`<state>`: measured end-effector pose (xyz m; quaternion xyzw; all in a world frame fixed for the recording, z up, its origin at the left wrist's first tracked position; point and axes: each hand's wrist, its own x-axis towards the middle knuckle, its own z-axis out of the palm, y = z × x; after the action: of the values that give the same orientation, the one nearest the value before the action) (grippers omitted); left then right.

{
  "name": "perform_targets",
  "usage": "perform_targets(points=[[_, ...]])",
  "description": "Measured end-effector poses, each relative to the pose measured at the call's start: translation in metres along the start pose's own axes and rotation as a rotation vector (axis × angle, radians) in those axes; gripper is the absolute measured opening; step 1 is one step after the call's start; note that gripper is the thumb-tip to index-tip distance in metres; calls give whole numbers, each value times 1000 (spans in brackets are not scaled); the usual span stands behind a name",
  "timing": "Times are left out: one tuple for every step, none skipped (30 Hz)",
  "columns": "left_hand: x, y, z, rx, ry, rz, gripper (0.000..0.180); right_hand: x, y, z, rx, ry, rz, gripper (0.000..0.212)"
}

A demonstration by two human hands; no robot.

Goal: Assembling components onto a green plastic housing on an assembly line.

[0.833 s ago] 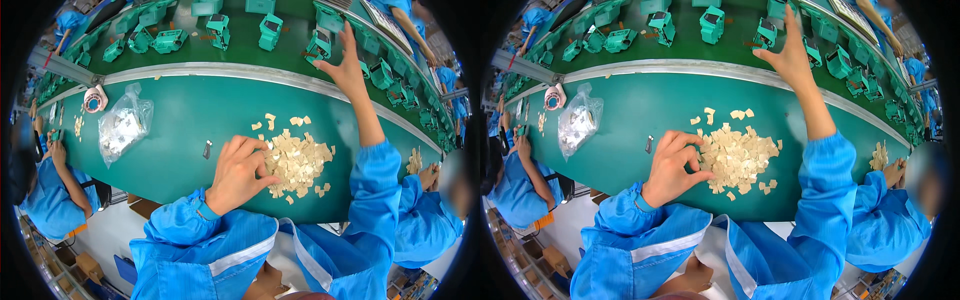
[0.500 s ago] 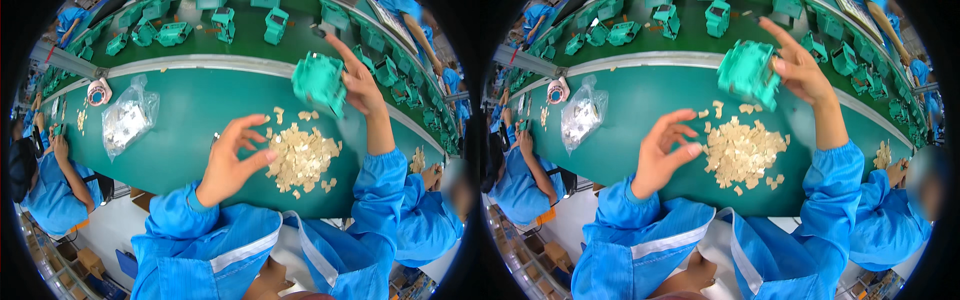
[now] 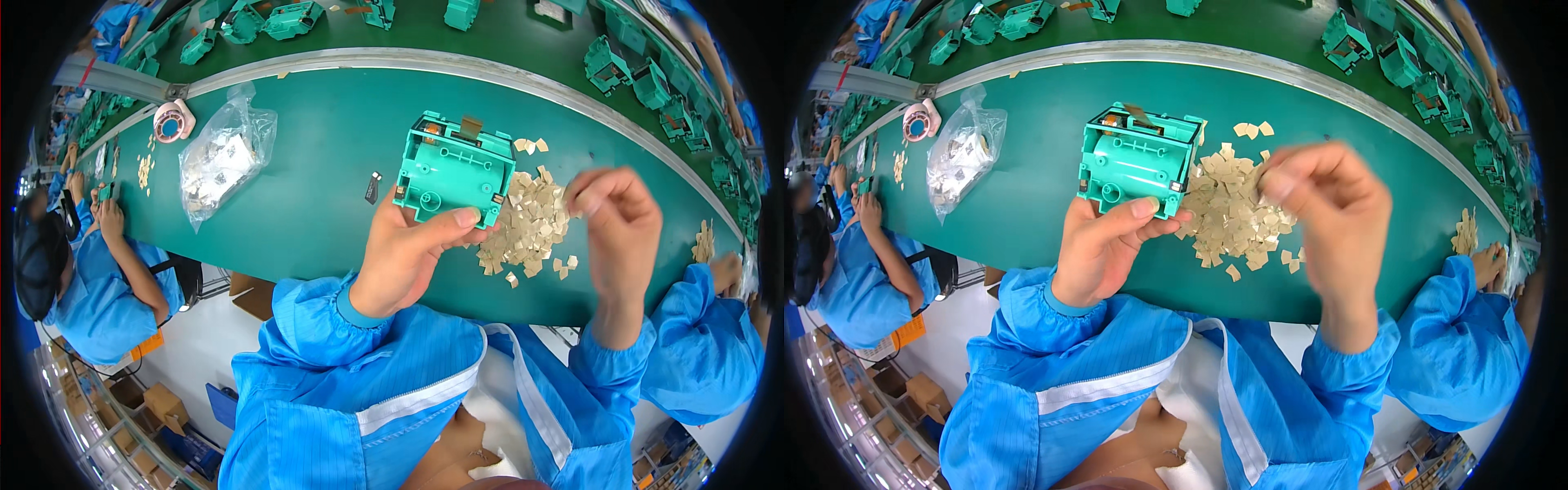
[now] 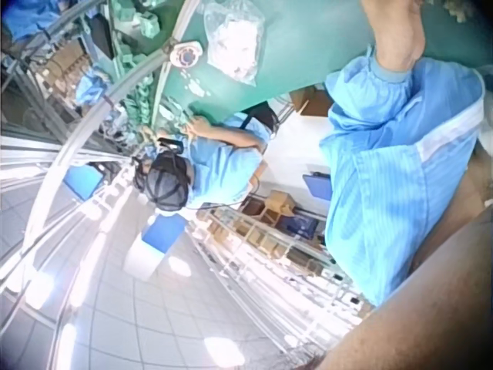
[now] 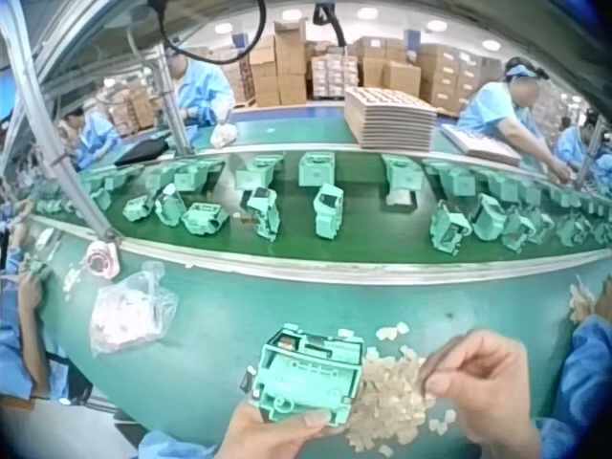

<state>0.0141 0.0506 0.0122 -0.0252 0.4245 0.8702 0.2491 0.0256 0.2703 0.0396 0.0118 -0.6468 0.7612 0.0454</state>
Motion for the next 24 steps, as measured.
perform_targets(points=[[-1, -3, 4, 4, -6, -7, 36, -9, -3, 6, 1, 10, -2, 11], [-2, -7, 5, 3, 43, 46, 35, -16, -2, 15, 21, 8, 115, 12], [-4, -10, 5, 2, 91, 98, 34, -19, -1, 22, 41, 5, 232, 13], [-5, -11, 4, 5, 86, 88, 34, -20, -3, 26, 43, 16, 234, 13], [-5, -12, 4, 25, 75, 105, 35, -20, -4, 29, 51, -7, 252, 13], [-6, -13, 3, 45, 65, 122, 35, -19, -5, 32, 59, -30, 271, 14], [-6, -13, 3, 46, 61, 116, 35, -18, -4, 33, 60, -24, 272, 14], [-6, -13, 3, 3, 58, 106, 40, -17, -3, 35, 57, -3, 270, 15], [-7, -13, 2, -41, 56, 96, 47, -16, -3, 36, 54, 17, 269, 16], [-7, -14, 3, -40, 55, 96, 47, -16, -2, 36, 54, 18, 268, 16], [-8, -15, 3, -27, 76, 113, 49, -16, -1, 37, 78, 27, 278, 17], [-8, -16, 4, -15, 98, 131, 51, -15, -1, 38, 102, 35, 287, 17], [-9, -18, 4, -14, 99, 131, 51, -15, -1, 40, 102, 33, 287, 17], [-9, -19, 3, -23, 101, 157, 52, -15, -1, 41, 111, 35, 287, 17], [-10, -20, 3, -32, 103, 182, 53, -15, 0, 42, 120, 36, 288, 16], [-10, -20, 3, -32, 102, 180, 53, -14, -1, 43, 120, 38, 289, 16], [-10, -20, 2, -14, 99, 200, 53, -14, -1, 43, 104, 43, 312, 16], [-10, -20, 2, 4, 95, 220, 54, -13, -1, 43, 88, 48, 336, 16], [-10, -20, 2, 5, 95, 218, 54, -13, 0, 45, 89, 50, 337, 16], [-10, -19, 2, 10, 98, 226, 54, -12, 1, 48, 91, 55, 316, 17], [-10, -19, 1, 15, 100, 234, 54, -12, 2, 49, 92, 60, 295, 17], [-11, -18, 2, 16, 100, 233, 54, -11, 3, 49, 92, 61, 296, 17], [-11, -17, 2, 24, 98, 226, 54, -11, 4, 49, 90, 64, 297, 17], [-12, -16, 2, 33, 97, 220, 55, -11, 4, 49, 88, 67, 299, 18]])
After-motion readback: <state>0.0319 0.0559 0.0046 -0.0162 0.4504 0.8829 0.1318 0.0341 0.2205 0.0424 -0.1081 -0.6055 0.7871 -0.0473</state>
